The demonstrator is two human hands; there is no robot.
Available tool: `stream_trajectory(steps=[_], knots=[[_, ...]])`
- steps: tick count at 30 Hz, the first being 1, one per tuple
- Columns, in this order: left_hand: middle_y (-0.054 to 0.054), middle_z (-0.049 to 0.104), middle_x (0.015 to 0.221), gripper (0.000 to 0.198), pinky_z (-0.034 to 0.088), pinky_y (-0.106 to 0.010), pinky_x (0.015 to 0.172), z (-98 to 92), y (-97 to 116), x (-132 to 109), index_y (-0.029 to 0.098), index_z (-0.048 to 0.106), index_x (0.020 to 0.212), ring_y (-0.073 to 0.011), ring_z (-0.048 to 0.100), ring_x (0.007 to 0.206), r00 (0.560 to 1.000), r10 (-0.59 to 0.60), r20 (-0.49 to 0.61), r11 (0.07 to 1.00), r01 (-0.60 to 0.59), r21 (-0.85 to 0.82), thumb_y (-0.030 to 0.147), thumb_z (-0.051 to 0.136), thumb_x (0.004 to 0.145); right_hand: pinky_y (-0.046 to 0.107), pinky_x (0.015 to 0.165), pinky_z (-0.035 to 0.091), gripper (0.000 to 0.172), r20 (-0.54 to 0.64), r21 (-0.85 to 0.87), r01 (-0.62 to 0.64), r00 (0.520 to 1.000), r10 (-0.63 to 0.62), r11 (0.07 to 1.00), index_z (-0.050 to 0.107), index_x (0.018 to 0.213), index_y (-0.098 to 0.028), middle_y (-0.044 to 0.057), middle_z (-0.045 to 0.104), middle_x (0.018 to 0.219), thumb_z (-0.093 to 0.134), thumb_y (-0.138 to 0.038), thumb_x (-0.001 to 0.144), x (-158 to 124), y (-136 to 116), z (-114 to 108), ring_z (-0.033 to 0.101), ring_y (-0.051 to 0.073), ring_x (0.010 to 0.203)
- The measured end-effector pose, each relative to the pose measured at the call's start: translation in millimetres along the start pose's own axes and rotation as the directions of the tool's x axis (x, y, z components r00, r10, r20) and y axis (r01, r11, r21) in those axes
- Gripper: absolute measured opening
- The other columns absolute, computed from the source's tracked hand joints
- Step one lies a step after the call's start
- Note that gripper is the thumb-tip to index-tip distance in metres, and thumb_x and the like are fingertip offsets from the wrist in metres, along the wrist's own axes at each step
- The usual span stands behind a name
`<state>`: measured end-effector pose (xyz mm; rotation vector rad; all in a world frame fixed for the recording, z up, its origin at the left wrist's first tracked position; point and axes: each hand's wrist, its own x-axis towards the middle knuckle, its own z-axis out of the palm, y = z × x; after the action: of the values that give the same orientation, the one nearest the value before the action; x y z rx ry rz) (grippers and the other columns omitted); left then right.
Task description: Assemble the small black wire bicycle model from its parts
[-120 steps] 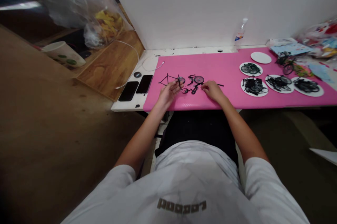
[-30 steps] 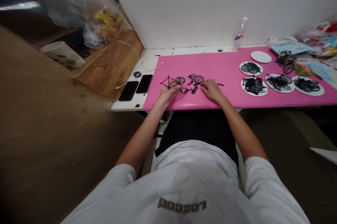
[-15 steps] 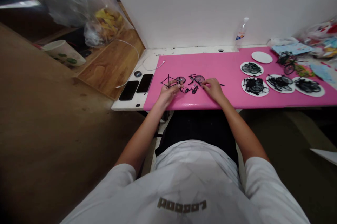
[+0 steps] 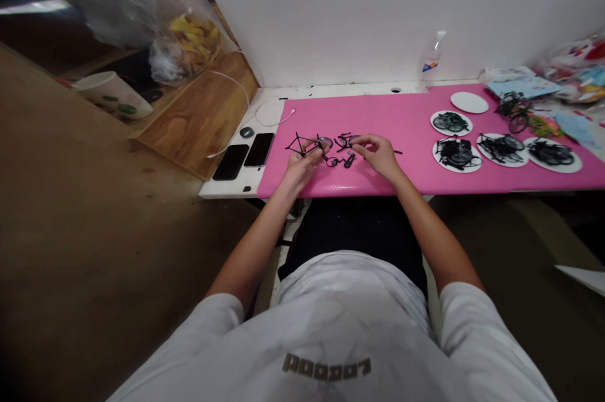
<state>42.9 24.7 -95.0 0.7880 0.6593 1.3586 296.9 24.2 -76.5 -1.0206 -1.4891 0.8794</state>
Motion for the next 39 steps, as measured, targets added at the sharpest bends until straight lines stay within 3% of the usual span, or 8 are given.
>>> stream_trajectory(steps=[6, 12, 20, 26, 33, 39], knots=[[-0.009, 0.084, 0.116, 0.072, 0.057, -0.041, 0.113, 5.2, 1, -4, 0.021, 0.074, 0.121, -0.0263, 0.081, 0.117, 0.999, 0.018, 0.036, 1.0, -0.018, 0.005, 0.027, 0.111, 0.059, 0.042, 0.091, 0.065, 0.044, 0.126, 0.067, -0.035, 0.992, 0.026, 0.997, 0.086, 0.097, -0.027, 0.006, 0.082, 0.103, 0.097, -0.065, 0.078, -9, -27, 8, 0.075, 0.022, 0.093], [-0.007, 0.084, 0.116, 0.073, 0.057, -0.041, 0.115, 8.2, 4, -9, 0.023, 0.075, 0.118, -0.0267, 0.081, 0.116, 0.993, 0.025, 0.112, 1.0, -0.027, 0.015, 0.034, 0.113, 0.057, 0.04, 0.088, 0.065, 0.046, 0.17, 0.091, -0.08, 0.983, 0.064, 0.993, 0.085, 0.098, -0.026, 0.005, 0.081, 0.101, 0.097, -0.065, 0.077, -12, -32, 11, 0.074, 0.021, 0.092], [-0.01, 0.084, 0.118, 0.07, 0.058, -0.041, 0.108, 11.9, 5, -11, 0.021, 0.076, 0.115, -0.0286, 0.081, 0.115, 0.991, 0.006, 0.137, 0.999, -0.012, 0.044, 0.037, 0.113, 0.058, 0.038, 0.085, 0.066, 0.047, 0.161, 0.098, -0.09, 0.984, 0.074, 0.991, 0.085, 0.099, -0.027, 0.005, 0.082, 0.1, 0.096, -0.068, 0.078, -13, -32, 13, 0.075, 0.02, 0.089], [-0.004, 0.083, 0.109, 0.067, 0.059, -0.034, 0.1, 12.8, 4, -12, 0.023, 0.077, 0.112, -0.0225, 0.081, 0.104, 0.989, 0.032, 0.141, 0.999, -0.035, 0.019, 0.035, 0.113, 0.056, 0.04, 0.082, 0.067, 0.053, 0.141, 0.079, -0.093, 0.987, 0.081, 0.993, 0.084, 0.097, -0.027, 0.005, 0.081, 0.095, 0.094, -0.074, 0.076, -13, -31, 16, 0.074, 0.02, 0.085], [-0.007, 0.083, 0.109, 0.07, 0.059, -0.036, 0.095, 10.7, -2, -10, 0.022, 0.075, 0.113, -0.0256, 0.08, 0.108, 0.993, 0.002, 0.116, 0.998, -0.01, 0.067, 0.034, 0.112, 0.055, 0.04, 0.081, 0.068, 0.051, 0.147, 0.1, -0.084, 0.987, 0.069, 0.991, 0.082, 0.095, -0.026, 0.005, 0.081, 0.094, 0.093, -0.073, 0.078, -15, -35, 21, 0.076, 0.02, 0.083], [-0.005, 0.082, 0.107, 0.065, 0.058, -0.035, 0.097, 12.8, -3, -11, 0.022, 0.074, 0.11, -0.0234, 0.079, 0.109, 0.994, 0.008, 0.105, 0.996, -0.017, 0.082, 0.027, 0.11, 0.056, 0.039, 0.077, 0.068, 0.052, 0.121, 0.075, -0.057, 0.991, 0.048, 0.996, 0.082, 0.094, -0.026, 0.005, 0.08, 0.089, 0.092, -0.075, 0.079, -18, -36, 28, 0.075, 0.02, 0.078]])
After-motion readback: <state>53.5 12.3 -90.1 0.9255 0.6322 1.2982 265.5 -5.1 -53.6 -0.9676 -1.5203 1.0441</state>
